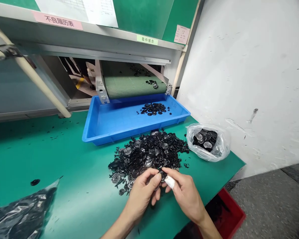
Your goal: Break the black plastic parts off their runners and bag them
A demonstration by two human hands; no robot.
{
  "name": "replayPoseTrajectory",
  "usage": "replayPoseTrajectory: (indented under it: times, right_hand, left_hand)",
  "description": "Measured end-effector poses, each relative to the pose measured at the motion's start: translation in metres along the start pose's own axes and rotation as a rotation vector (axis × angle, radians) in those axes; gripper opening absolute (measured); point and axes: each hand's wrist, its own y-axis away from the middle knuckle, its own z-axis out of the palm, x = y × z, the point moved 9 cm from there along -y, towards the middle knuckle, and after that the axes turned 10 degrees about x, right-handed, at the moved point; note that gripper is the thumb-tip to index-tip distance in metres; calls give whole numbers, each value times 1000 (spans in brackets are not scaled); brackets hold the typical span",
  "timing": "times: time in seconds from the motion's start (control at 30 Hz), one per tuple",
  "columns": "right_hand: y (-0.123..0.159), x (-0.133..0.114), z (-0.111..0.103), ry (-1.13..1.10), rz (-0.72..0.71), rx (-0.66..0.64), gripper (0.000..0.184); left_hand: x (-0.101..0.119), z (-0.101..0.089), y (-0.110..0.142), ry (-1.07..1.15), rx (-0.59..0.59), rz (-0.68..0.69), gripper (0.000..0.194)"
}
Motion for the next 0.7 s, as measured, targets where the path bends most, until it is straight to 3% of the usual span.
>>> replayPoseTrajectory:
  times: [0.17,0.37,0.47,0.57,0.7]
  right_hand:
    - [4,-8,-12,95,-75,17,19]
    - [5,-5,-3,185,-38,-178,17]
    - [8,-6,3,260,-100,-241,24]
    - [9,-9,7,274,-179,-222,19]
    - [7,-8,10,142,-179,-110,18]
  left_hand:
    - [1,7,6,-218,-113,32,34]
    - [5,12,10,-448,-218,151,36]
    - [2,12,8,-492,-232,145,36]
    - [0,11,6,-495,-228,112,37]
    - [7,5,2,-522,-135,179,37]
